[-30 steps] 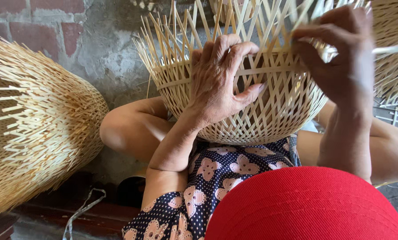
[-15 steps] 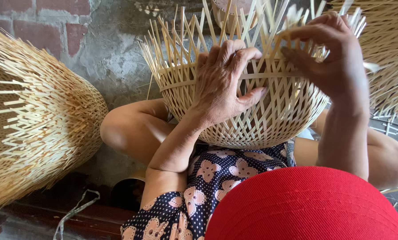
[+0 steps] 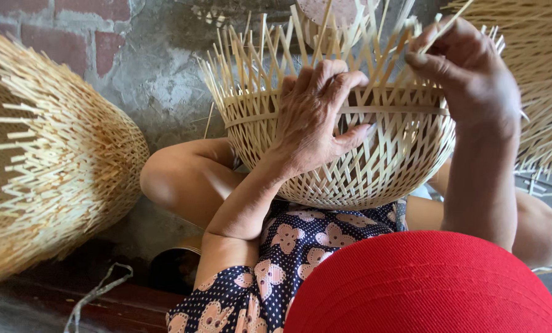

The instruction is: The person weaves a basket by hand, threading thin strips of wood or bamboo through the existing structure and securing them at the rim.

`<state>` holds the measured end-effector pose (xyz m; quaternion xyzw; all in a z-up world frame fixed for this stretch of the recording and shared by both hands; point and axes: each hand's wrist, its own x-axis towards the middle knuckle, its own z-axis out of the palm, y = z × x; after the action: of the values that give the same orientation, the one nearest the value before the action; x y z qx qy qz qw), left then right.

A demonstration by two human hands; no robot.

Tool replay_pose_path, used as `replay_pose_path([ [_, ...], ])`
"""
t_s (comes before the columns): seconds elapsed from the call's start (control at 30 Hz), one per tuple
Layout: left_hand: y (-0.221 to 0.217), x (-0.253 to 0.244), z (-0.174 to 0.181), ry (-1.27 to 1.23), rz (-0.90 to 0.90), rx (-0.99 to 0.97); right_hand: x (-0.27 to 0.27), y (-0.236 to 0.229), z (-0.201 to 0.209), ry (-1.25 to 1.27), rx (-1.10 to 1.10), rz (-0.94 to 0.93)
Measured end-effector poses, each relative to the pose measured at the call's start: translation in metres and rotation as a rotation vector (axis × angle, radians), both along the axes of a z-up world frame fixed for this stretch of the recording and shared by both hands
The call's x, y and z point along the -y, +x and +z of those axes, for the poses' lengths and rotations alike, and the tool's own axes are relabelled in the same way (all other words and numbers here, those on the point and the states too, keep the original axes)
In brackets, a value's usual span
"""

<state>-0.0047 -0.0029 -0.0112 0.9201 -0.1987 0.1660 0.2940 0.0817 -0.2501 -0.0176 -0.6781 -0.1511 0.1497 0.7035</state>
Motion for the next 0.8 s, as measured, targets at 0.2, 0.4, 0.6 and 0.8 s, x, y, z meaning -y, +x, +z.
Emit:
replay_pose_path([
  [0.2, 0.005, 0.001, -0.008, 0.005, 0.009, 0.030, -0.009, -0.025, 0.021, -0.974, 0.943, -0.189],
  [0.4, 0.004, 0.000, -0.011, 0.013, 0.006, 0.040, -0.015, -0.026, 0.036, -1.112, 0.968, -0.163],
  [0.6, 0.005, 0.001, -0.010, -0.001, 0.010, 0.036, -0.011, -0.002, 0.017, -0.949, 0.807, -0.013],
  [0.8, 0.005, 0.001, -0.009, 0.000, 0.004, 0.052, -0.005, 0.022, 0.008, -0.648, 0.530, 0.166],
])
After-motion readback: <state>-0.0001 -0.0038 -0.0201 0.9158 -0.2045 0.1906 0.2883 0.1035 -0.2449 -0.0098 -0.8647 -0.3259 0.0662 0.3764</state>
